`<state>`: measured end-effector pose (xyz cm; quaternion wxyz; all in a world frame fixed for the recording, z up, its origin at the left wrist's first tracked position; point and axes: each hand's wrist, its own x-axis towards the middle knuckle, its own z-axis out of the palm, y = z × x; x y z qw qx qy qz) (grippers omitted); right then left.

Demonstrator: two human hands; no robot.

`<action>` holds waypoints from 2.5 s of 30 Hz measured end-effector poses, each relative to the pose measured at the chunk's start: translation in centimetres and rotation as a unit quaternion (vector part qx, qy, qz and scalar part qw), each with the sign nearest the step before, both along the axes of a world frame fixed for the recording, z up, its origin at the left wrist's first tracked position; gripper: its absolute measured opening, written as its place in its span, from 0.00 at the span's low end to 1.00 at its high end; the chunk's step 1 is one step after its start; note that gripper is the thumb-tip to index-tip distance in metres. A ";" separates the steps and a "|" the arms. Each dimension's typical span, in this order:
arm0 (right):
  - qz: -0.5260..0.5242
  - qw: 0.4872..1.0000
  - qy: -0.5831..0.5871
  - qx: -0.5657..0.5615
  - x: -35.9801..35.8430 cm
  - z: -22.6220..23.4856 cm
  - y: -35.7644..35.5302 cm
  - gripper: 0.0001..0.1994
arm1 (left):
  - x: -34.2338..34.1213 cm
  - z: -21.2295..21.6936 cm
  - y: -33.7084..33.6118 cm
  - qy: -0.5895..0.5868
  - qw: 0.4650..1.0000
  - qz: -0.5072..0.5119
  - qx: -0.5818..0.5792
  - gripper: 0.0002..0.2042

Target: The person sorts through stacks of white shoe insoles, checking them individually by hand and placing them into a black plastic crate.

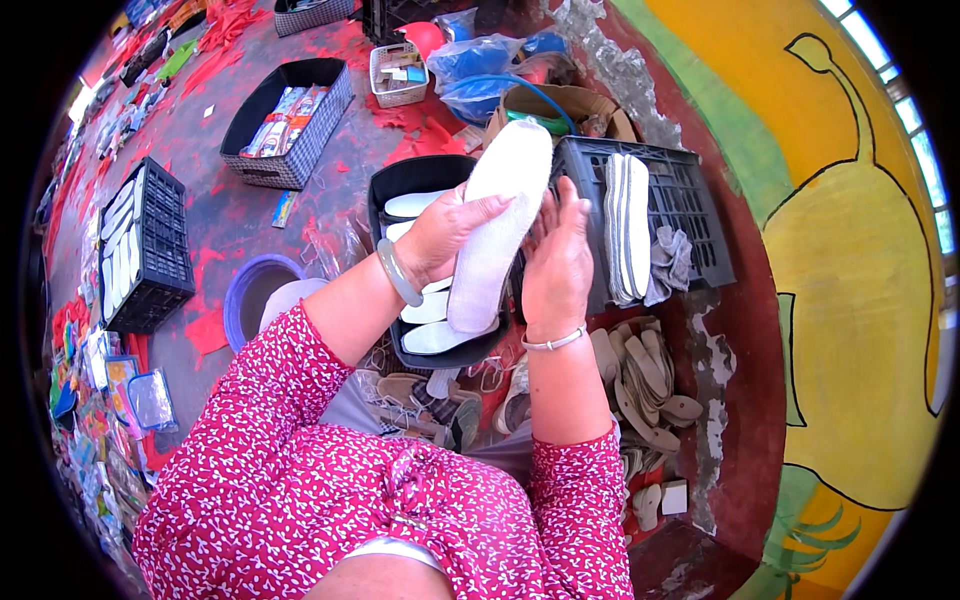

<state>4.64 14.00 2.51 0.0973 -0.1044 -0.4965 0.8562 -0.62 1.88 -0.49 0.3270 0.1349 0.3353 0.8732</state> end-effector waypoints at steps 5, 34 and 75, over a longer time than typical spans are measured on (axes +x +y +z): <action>0.058 0.993 0.021 0.098 0.4 -0.8 -0.6 0.29 | 0.8 -1.1 0.5 0.027 0.999 0.035 0.003 0.17; -0.023 0.680 0.044 0.732 0.0 -4.5 -0.2 0.34 | -2.7 0.1 -1.7 -0.012 0.962 0.272 0.005 0.12; 0.329 0.479 -0.177 0.795 -10.4 -27.0 -4.9 0.21 | -4.1 2.8 -16.7 -0.030 0.917 0.391 -0.076 0.09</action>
